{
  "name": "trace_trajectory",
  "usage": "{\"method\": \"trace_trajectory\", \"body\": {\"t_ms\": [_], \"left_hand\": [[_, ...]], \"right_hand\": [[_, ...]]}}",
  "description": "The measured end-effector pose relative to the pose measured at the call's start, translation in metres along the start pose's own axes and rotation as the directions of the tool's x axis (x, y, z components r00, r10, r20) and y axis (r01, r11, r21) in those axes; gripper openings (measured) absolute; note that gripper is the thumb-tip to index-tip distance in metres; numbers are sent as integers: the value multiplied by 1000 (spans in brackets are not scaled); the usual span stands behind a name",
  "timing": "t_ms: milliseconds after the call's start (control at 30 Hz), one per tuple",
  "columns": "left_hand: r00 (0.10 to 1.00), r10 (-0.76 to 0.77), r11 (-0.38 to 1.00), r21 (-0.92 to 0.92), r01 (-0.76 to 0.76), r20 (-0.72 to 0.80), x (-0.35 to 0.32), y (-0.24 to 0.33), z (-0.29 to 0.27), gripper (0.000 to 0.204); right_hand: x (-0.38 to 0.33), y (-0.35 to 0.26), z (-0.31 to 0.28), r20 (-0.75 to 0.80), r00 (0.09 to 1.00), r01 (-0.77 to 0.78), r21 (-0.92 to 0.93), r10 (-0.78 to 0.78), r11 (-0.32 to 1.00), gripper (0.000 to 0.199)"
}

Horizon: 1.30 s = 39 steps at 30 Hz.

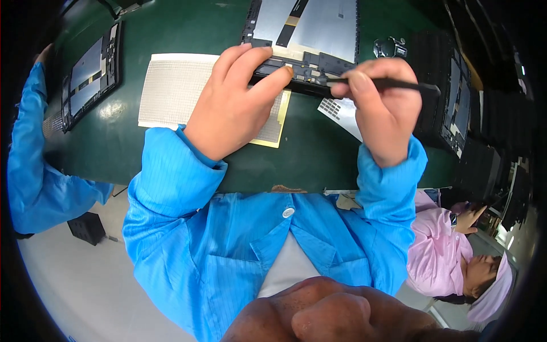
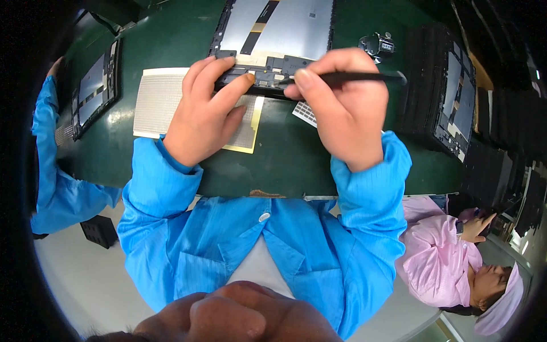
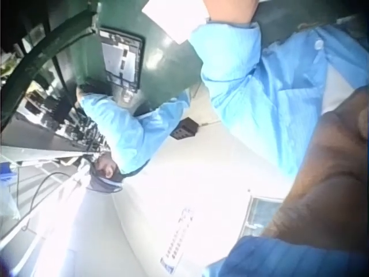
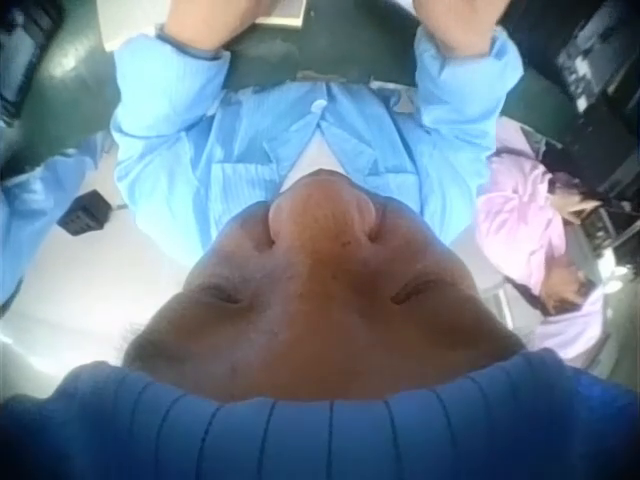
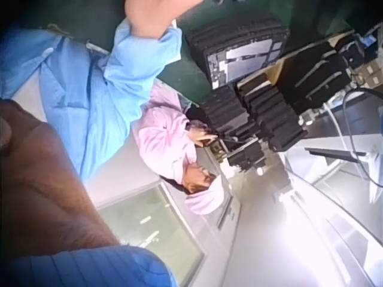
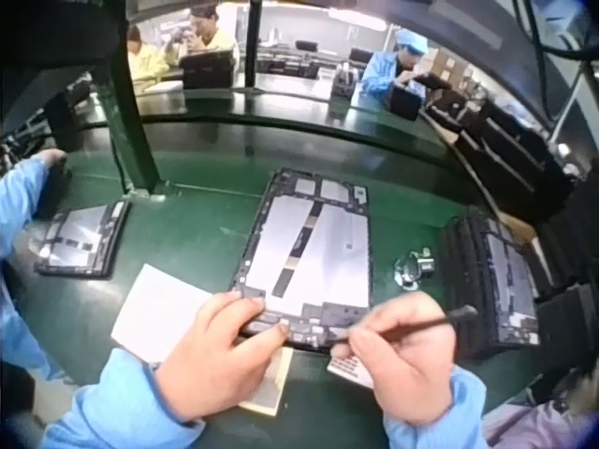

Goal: The person is assembling electronic screen components at a workbench in a factory.

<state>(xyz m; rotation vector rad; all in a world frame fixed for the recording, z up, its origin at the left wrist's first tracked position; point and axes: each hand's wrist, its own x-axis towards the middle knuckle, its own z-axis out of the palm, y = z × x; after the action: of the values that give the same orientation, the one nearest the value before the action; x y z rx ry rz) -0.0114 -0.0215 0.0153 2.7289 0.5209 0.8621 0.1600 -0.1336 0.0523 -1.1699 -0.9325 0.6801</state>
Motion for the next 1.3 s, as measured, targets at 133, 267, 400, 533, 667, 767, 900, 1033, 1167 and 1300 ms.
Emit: {"method": "trace_trajectory", "body": {"t_ms": [133, 267, 400, 533, 667, 767, 900, 1033, 1167, 1300], "left_hand": [[1000, 2, 1000, -25, -2, 0, 4, -2, -1, 39], [1000, 11, 999, -51, -11, 13, 3, -2, -2, 40], [1000, -3, 998, -66, 5, 27, 3, -1, -4, 42], [999, -16, 996, -86, 20, 50, 1, -2, -5, 43], [997, 7, 995, -101, 1, 80, -1, -3, -5, 57], [992, 7, 994, -105, 6, 126, -1, -4, -9, 61], [999, -20, 971, -238, 29, 41, 0, -8, -5, 56], [906, -412, 802, -510, 310, -96, 14, -15, 6, 54], [795, -566, 381, -785, 489, 220, 25, -14, 5, 52], [841, -540, 686, -593, 422, -25, 11, -20, 15, 48]], "right_hand": [[11, 8, -7, 53, 991, -117, -119, 124, 986, 14], [11, 7, -6, 79, 990, -101, -184, 117, 978, 13], [12, 9, -6, 103, 990, -72, -187, 93, 980, 13], [10, 8, -6, 148, 986, -31, -264, 72, 964, 13], [6, 9, -7, 160, 986, 22, -355, 38, 935, 14], [5, 13, -8, 232, 972, 137, -406, -43, 904, 15], [19, 23, -29, -107, 966, 236, -14, -237, 972, 13], [32, 43, -26, -480, 877, 147, 287, 10, 947, 17], [34, 62, -8, -541, 835, 170, 78, -102, 982, 18], [29, 61, -3, -578, 814, 142, 119, -48, 983, 16]]}}
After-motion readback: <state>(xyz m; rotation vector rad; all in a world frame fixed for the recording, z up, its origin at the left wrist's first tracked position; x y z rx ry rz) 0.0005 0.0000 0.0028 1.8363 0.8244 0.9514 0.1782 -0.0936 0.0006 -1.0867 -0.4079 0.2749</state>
